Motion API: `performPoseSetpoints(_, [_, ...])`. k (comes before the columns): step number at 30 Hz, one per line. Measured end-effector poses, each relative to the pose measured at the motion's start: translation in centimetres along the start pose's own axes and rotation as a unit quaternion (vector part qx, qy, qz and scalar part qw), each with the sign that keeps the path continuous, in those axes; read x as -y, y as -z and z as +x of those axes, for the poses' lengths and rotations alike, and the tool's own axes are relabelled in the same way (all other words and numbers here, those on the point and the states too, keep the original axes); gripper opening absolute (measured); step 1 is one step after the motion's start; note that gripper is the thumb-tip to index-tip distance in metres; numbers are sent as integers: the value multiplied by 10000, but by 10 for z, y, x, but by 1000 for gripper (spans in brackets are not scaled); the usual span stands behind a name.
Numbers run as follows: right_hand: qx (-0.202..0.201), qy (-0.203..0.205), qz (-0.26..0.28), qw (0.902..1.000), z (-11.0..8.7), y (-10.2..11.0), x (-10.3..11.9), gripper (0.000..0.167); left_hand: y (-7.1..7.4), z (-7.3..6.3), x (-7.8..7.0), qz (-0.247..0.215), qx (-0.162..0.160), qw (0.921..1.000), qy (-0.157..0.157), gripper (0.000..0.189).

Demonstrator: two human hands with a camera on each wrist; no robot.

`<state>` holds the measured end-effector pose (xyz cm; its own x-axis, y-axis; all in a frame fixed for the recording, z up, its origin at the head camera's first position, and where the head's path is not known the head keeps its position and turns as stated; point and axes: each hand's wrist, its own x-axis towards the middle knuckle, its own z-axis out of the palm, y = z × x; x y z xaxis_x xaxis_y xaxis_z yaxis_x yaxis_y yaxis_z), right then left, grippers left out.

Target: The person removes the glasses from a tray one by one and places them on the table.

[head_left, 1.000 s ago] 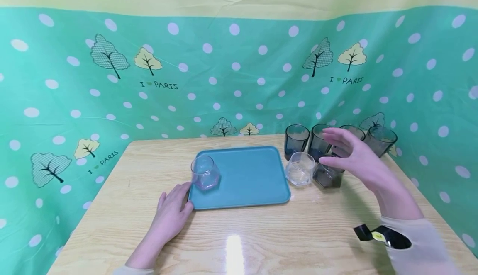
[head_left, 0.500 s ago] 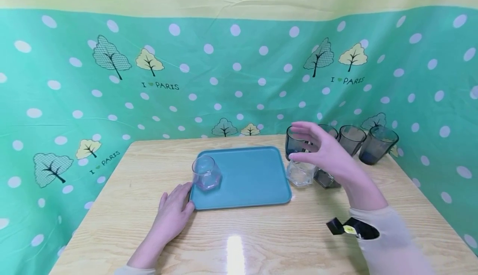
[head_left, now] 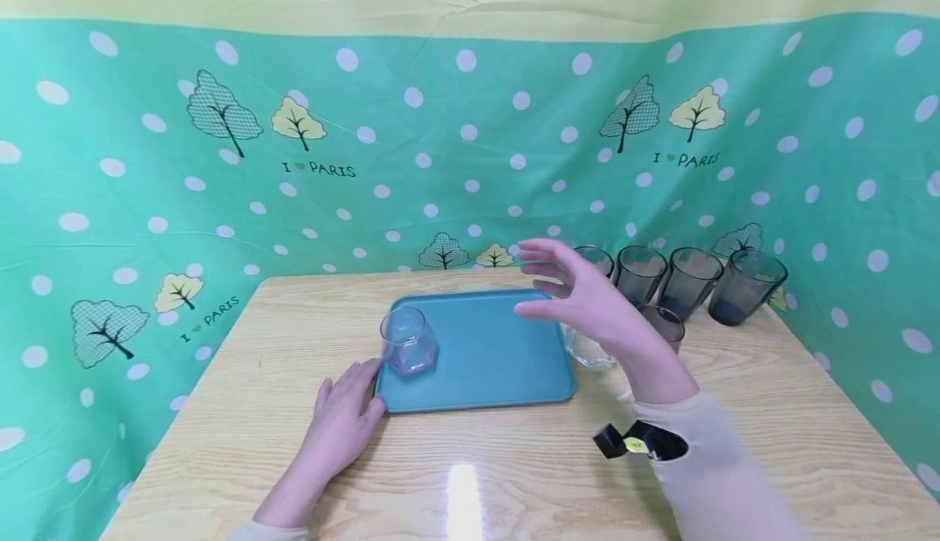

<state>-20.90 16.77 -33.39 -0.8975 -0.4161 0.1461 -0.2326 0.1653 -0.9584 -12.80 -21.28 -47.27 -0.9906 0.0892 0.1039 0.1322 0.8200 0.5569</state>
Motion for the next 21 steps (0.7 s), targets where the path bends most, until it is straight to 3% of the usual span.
performPoseSetpoints(14, [199,250,514,9982,26,-43,2,83,-1,0,1,6,26,10000,34,60])
performPoseSetpoints(21, [210,258,364,9988,38,-58,-5,86,0,0,-1,-5,44,10000,40,61])
